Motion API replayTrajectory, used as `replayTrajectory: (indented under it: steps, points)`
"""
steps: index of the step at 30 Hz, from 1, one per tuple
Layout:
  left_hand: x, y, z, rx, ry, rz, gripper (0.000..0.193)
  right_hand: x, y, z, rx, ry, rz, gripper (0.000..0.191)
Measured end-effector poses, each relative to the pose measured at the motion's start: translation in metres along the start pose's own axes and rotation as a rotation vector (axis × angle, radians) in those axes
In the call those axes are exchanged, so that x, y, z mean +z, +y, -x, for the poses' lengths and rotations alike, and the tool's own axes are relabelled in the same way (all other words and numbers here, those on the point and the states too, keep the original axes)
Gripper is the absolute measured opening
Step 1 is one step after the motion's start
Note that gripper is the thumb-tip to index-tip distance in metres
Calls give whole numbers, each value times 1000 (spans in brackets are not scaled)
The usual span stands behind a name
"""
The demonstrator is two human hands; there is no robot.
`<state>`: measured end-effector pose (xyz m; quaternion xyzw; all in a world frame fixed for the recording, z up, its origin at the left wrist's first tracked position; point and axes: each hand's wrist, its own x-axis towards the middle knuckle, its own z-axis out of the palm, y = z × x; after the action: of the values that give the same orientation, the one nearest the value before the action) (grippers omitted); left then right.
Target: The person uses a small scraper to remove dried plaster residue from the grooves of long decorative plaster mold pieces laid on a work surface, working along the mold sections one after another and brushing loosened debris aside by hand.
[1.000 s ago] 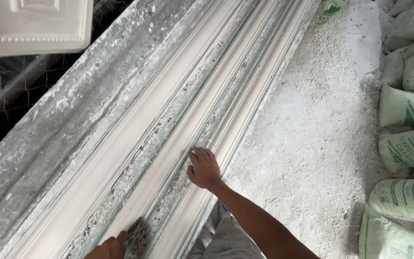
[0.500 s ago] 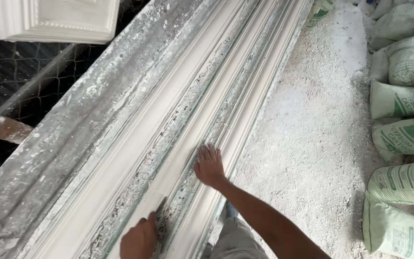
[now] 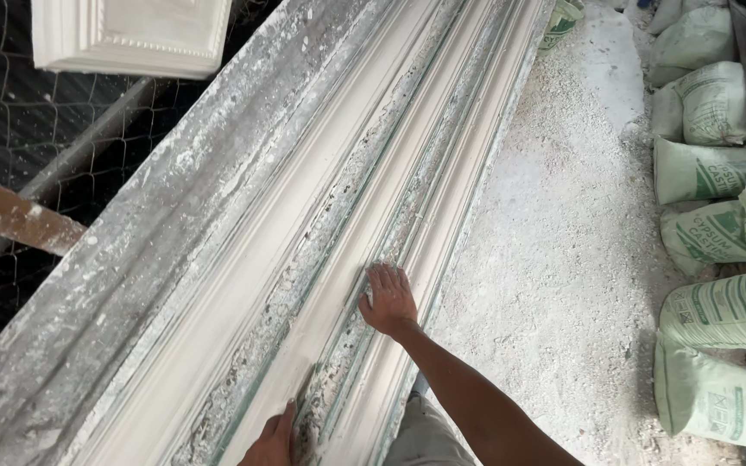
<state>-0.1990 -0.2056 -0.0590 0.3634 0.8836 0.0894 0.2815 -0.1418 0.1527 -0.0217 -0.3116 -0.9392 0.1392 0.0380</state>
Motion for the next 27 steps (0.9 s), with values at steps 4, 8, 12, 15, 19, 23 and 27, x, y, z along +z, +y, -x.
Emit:
replayTrajectory:
  steps: [4, 8, 12, 15, 19, 23, 27]
  points:
    - [-17, 8, -4, -22, -22, -11, 53, 3, 3, 1, 20, -4, -27, 65]
    - [-33, 28, -5, -124, -88, -31, 51, 5, 7, 0, -3, 15, -19, 64]
    - [-35, 20, 0, -87, -90, -92, 53, 7, 7, 0, 7, 21, -30, 64]
    - [-34, 10, 1, -27, -78, -119, 55, 8, 7, 1, 4, 42, -15, 64]
    - [-38, 24, -6, -71, -22, -80, 51, 8, 7, 0, -9, 45, 3, 63]
    - [-50, 48, -11, -123, -15, -105, 46, 7, 8, -1, -26, 88, -5, 62]
    - [-59, 49, -2, -93, 42, -116, 49, 7, 8, 0, -37, 90, -36, 61]
